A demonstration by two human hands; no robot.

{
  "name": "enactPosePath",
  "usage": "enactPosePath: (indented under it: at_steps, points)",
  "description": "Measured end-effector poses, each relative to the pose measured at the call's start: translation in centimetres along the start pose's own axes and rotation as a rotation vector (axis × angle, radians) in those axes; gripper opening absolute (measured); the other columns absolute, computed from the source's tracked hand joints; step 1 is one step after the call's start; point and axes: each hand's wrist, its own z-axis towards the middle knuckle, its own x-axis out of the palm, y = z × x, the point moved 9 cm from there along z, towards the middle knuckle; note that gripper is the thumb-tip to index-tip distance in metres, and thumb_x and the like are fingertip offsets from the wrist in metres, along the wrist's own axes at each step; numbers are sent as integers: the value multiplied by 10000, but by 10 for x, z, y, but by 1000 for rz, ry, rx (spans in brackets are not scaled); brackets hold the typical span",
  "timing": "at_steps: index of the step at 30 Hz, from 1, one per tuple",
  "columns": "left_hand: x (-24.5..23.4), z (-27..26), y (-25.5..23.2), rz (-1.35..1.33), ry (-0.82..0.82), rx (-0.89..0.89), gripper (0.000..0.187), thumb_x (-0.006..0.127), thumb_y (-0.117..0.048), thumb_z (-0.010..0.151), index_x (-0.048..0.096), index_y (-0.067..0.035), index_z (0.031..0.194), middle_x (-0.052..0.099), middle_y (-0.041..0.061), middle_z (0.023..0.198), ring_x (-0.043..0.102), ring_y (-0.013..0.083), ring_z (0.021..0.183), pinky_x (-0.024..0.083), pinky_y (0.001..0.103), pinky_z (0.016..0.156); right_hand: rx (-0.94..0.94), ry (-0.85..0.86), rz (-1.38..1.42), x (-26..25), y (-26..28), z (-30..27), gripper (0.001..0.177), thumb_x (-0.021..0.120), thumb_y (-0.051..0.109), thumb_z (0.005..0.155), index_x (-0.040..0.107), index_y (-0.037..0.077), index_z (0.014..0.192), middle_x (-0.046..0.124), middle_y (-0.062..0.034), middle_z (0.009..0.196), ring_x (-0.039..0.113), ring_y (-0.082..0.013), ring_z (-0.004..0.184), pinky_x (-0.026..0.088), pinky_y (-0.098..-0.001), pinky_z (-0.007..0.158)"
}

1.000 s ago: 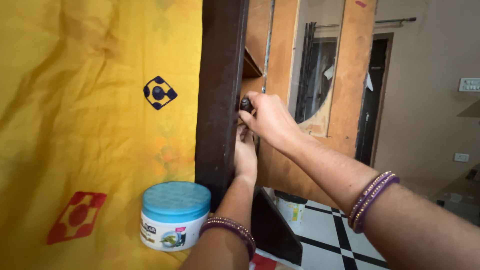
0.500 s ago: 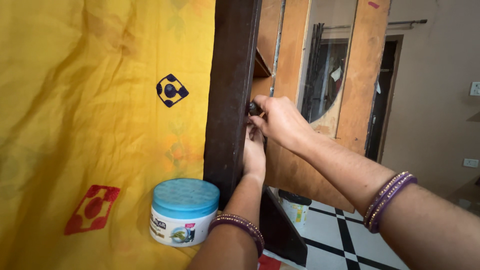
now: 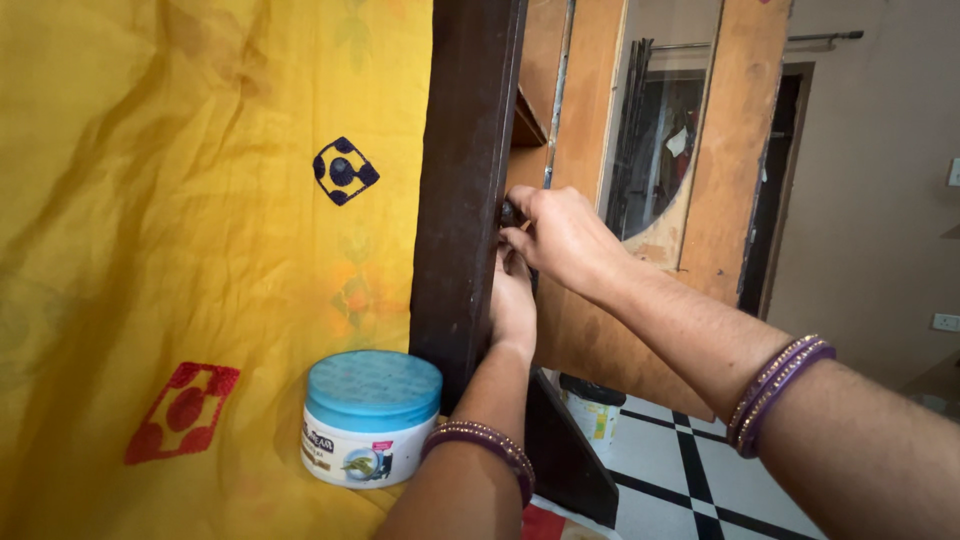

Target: The person uses a screwdriver to remove screws from the side of a wooden cabinet. They work on multiple fasteners along the vertical edge, then detach and set aside a wooden door panel from the cabinet frame.

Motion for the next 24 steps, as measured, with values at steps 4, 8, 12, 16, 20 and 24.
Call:
enactPosePath:
  at_steps: [4,8,12,16,20,24]
  points:
    - [2,0,4,-68,-5,-22,213,604,-206,1020,718,-48,1106,750,66,1010,676,157,870,532,330,724,8,15,-38,2,2,1,202,749,115,840,677,4,993,716,-239,829,710,-413,835,571,-480,712]
    - [5,-1,7,-105,6,-29,226,579,-216,1028,711,-54,1113,749,55,1018,680,153,876,539,333,729,-50,3,-66,1,9,-2,221,740,96,829,680,0,1019,719,-238,830,708,-419,826,570,-483,711]
    - [10,2,16,-134,42,-106,264,539,-223,1052,687,-34,1161,733,73,1106,663,160,979,528,317,817,34,72,-85,12,1,-3,178,708,97,852,675,6,1001,732,-213,808,725,-398,806,575,-483,733]
    - [17,5,25,-123,51,-146,302,495,-234,1064,630,-37,1247,674,79,1214,608,169,1094,490,314,912,-57,41,-168,20,7,-2,161,703,67,811,649,-42,918,698,-255,826,684,-454,819,551,-528,748]
    - [25,12,44,2,32,-95,355,448,-249,1074,562,-50,1345,602,76,1322,541,176,1205,444,317,1001,-150,-13,-159,28,12,-6,186,670,22,775,640,-49,944,687,-279,880,662,-484,860,540,-545,761]
    - [49,25,64,406,20,67,421,400,-264,1084,494,-63,1442,531,73,1429,475,184,1316,399,320,1090,-114,-52,-133,33,5,-6,223,658,14,783,624,-46,996,687,-281,935,657,-488,899,536,-548,780]
